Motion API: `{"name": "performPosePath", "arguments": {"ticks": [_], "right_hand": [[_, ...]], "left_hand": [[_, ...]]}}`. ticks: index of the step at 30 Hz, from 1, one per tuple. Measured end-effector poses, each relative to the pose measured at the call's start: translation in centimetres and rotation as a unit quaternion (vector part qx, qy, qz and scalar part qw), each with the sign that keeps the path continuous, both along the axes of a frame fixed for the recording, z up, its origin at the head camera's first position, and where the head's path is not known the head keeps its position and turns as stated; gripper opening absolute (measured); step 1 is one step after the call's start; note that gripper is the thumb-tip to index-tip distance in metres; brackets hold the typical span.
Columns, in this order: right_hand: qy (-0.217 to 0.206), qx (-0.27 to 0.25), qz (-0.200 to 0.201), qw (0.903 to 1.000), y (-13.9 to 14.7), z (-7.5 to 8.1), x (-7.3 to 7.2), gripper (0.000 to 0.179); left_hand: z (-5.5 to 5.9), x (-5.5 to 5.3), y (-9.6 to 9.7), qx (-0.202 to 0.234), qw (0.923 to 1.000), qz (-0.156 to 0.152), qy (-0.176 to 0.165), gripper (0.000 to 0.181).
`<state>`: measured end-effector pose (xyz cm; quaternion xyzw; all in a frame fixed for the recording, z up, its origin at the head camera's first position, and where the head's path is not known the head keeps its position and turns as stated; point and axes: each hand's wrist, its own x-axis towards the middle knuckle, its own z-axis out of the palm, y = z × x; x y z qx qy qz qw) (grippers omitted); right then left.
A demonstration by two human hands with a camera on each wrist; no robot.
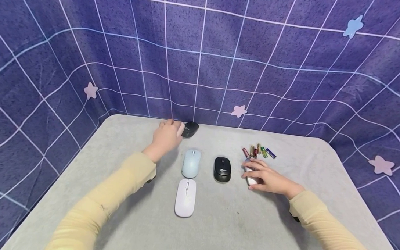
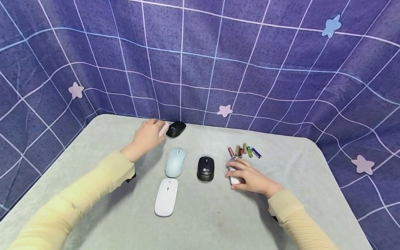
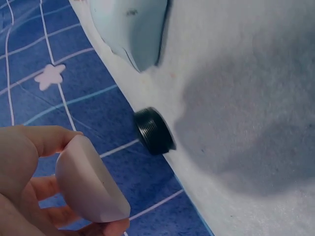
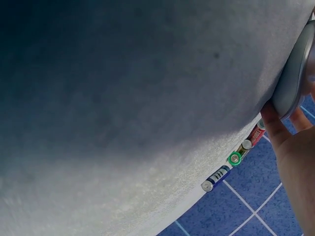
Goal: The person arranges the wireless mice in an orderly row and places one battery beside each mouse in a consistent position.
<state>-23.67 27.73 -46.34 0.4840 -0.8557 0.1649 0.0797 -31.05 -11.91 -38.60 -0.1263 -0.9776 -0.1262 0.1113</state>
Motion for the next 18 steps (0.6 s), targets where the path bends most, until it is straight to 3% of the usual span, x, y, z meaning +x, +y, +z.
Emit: {"name": "performPosePath", "arguments": {"ticks": [12, 18], "right_hand": [[0.005, -0.004, 0.000, 1.0000, 0.1, -0.1, 0.0, 0.042], [0.009, -0.005, 0.001, 0.9999, 0.0, -0.2, -0.1, 0.041]], "left_hand": [[1.0, 4.0, 1.7, 0.004, 0.9989, -0.026, 0.040, 0.049], [1.7, 5.9, 2.6, -0.003, 0.9983, -0.038, 0.043, 0.051]]}}
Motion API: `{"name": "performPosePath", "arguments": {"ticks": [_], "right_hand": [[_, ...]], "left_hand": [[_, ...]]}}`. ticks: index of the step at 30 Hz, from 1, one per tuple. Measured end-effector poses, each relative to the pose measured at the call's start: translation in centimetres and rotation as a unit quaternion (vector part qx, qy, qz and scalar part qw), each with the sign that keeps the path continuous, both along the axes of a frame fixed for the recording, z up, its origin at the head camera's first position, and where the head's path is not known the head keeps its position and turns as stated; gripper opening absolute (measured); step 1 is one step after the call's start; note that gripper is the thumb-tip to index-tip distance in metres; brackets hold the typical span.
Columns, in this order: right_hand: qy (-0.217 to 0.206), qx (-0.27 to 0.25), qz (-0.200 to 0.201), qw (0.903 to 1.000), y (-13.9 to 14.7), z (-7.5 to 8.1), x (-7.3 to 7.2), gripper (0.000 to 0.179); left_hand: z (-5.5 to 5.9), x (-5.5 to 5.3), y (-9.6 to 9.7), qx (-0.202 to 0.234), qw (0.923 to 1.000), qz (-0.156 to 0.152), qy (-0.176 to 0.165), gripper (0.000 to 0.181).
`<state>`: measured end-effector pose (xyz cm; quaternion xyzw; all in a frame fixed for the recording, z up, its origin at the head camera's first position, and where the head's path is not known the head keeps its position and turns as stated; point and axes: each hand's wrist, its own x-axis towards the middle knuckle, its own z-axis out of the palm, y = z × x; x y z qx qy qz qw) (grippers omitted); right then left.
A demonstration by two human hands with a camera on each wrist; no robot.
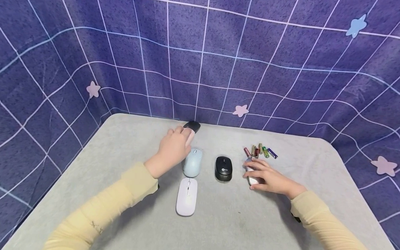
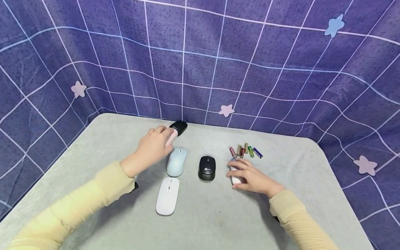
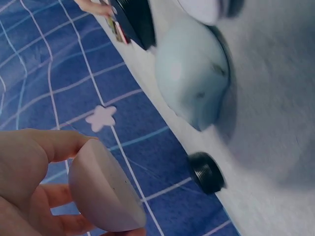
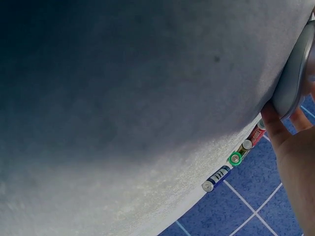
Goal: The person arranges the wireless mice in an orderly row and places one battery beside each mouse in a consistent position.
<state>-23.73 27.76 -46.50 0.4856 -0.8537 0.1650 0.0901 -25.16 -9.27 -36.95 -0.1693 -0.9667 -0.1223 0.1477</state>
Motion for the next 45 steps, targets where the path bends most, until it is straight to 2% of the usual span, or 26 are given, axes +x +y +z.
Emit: {"name": "performPosePath", "arguments": {"ticks": [14, 25, 36, 45], "right_hand": [[-0.006, 0.001, -0.005, 1.0000, -0.1, 0.0, 0.1, 0.042], [-0.013, 0.000, -0.006, 0.9999, 0.0, -0.1, 0.1, 0.042], [-0.001, -0.001, -0.001, 1.0000, 0.0, -0.2, 0.0, 0.043], [-0.005, -0.001, -0.001, 1.0000, 0.1, -0.2, 0.0, 0.043]], "left_hand": [[0.0, 3.4, 1.6, -0.014, 0.9993, -0.030, -0.019, 0.053], [0.1, 6.2, 3.0, -0.005, 0.9985, -0.052, -0.013, 0.053], [-0.6, 8.5, 4.6, -0.010, 0.9974, -0.072, -0.002, 0.054], [-1.2, 9.7, 5.8, -0.009, 0.9964, -0.084, 0.007, 0.054]]}}
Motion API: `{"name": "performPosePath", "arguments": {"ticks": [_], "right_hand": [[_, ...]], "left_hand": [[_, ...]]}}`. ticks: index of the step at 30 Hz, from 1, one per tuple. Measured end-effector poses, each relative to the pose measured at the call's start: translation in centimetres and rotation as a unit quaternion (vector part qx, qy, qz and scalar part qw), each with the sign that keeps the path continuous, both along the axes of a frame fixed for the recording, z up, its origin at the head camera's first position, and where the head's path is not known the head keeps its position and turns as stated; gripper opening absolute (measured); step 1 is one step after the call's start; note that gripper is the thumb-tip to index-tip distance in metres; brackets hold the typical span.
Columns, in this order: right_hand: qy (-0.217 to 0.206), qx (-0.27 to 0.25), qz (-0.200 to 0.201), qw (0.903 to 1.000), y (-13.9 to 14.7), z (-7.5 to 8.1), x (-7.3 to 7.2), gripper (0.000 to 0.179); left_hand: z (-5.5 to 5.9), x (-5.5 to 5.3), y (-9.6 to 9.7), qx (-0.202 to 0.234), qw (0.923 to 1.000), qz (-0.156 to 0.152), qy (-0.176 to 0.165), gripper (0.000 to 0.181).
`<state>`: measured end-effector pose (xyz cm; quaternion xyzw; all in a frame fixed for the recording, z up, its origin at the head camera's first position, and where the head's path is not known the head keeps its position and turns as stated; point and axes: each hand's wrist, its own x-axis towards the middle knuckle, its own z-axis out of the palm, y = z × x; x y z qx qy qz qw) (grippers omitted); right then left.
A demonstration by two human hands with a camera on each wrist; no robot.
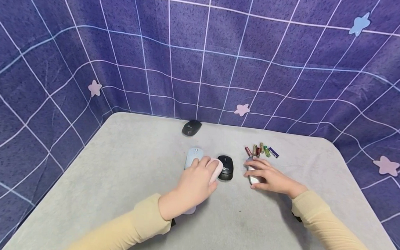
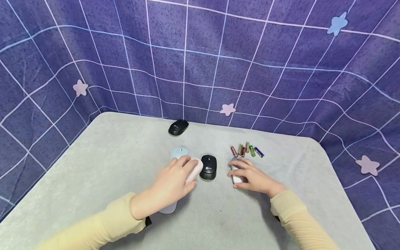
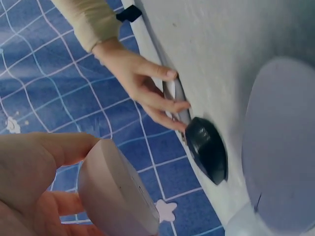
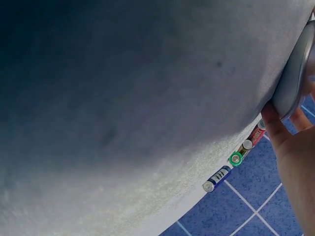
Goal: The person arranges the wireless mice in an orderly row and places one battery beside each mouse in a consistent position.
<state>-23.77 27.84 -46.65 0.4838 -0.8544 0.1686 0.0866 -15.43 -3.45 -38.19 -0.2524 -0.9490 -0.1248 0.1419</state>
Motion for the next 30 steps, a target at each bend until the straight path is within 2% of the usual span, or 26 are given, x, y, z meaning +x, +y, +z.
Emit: {"name": "performPosePath", "arguments": {"ticks": [5, 13, 21, 30], "right_hand": [[0.002, -0.003, 0.003, 1.0000, 0.1, -0.1, -0.1, 0.043], [-0.009, 0.004, -0.009, 0.9999, 0.0, 0.1, 0.0, 0.043], [-0.004, 0.001, -0.003, 1.0000, -0.1, 0.0, 0.0, 0.043], [-0.009, 0.000, -0.005, 0.9999, -0.1, 0.1, 0.1, 0.043]], "left_hand": [[-0.5, 0.7, 0.6, -0.001, 0.9999, -0.002, 0.010, 0.054], [-1.3, 1.7, 1.7, -0.029, 0.9995, -0.006, 0.015, 0.056], [-2.3, 2.1, 2.3, -0.048, 0.9987, -0.013, 0.006, 0.057], [-3.5, 2.5, 3.0, -0.081, 0.9964, -0.015, 0.016, 0.055]]}}
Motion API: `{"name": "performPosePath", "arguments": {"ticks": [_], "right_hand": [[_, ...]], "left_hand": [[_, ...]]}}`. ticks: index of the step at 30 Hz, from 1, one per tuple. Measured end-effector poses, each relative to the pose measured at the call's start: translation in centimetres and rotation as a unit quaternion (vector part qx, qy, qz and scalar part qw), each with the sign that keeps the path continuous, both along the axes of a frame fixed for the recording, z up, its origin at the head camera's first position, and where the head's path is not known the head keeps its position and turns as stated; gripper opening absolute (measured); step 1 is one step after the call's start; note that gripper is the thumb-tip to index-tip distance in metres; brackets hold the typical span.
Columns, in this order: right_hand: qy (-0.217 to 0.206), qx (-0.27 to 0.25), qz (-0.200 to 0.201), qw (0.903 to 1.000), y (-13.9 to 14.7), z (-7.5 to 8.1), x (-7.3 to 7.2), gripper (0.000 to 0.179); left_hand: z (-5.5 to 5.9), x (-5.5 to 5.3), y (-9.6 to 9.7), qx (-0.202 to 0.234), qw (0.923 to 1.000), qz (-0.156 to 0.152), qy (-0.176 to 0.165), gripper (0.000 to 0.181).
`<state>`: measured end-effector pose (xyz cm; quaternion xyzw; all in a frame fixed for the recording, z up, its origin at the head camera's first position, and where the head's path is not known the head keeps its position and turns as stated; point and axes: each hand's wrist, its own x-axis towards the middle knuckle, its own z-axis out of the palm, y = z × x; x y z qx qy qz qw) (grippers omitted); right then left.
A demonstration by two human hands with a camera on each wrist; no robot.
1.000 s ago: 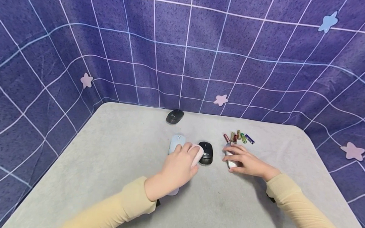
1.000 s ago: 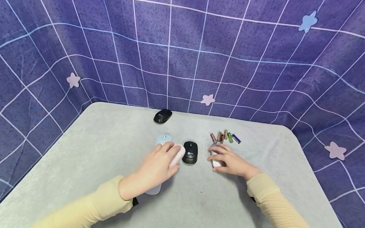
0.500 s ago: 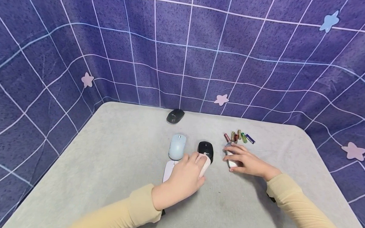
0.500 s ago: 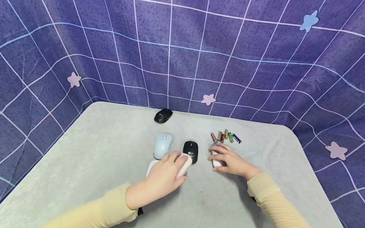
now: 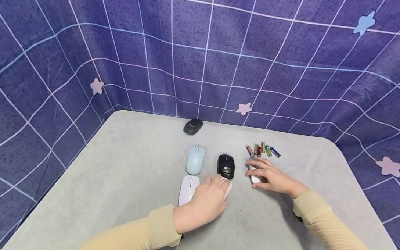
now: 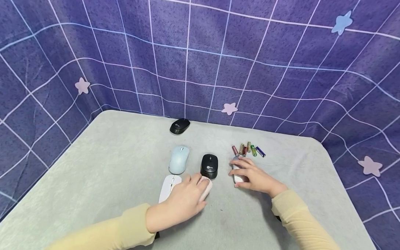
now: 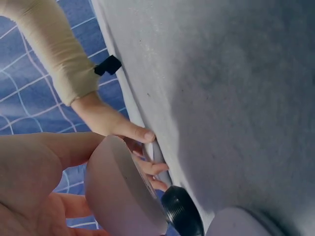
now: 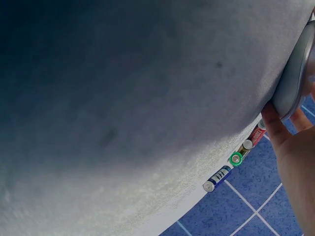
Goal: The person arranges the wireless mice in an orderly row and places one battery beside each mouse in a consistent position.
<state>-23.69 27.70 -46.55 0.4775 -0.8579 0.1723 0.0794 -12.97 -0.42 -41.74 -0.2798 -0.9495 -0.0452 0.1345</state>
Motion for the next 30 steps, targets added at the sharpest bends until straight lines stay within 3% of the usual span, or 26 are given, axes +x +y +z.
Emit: {"name": "performPosePath", "arguments": {"ticks": [8, 16, 30], "right_hand": [[0.006, -0.002, 0.002, 1.0000, 0.0, 0.0, 0.0, 0.043], [0.010, -0.002, 0.003, 0.9999, -0.1, 0.1, 0.0, 0.042], [0.008, -0.003, 0.004, 1.0000, 0.1, -0.1, -0.2, 0.042]], "left_hand": [[-0.9, -0.3, 0.9, -0.014, 0.9998, -0.011, 0.008, 0.051], [-1.4, -0.5, 1.7, -0.037, 0.9991, -0.016, -0.008, 0.049], [-2.0, -0.4, 1.9, -0.053, 0.9985, -0.011, -0.011, 0.048]]}}
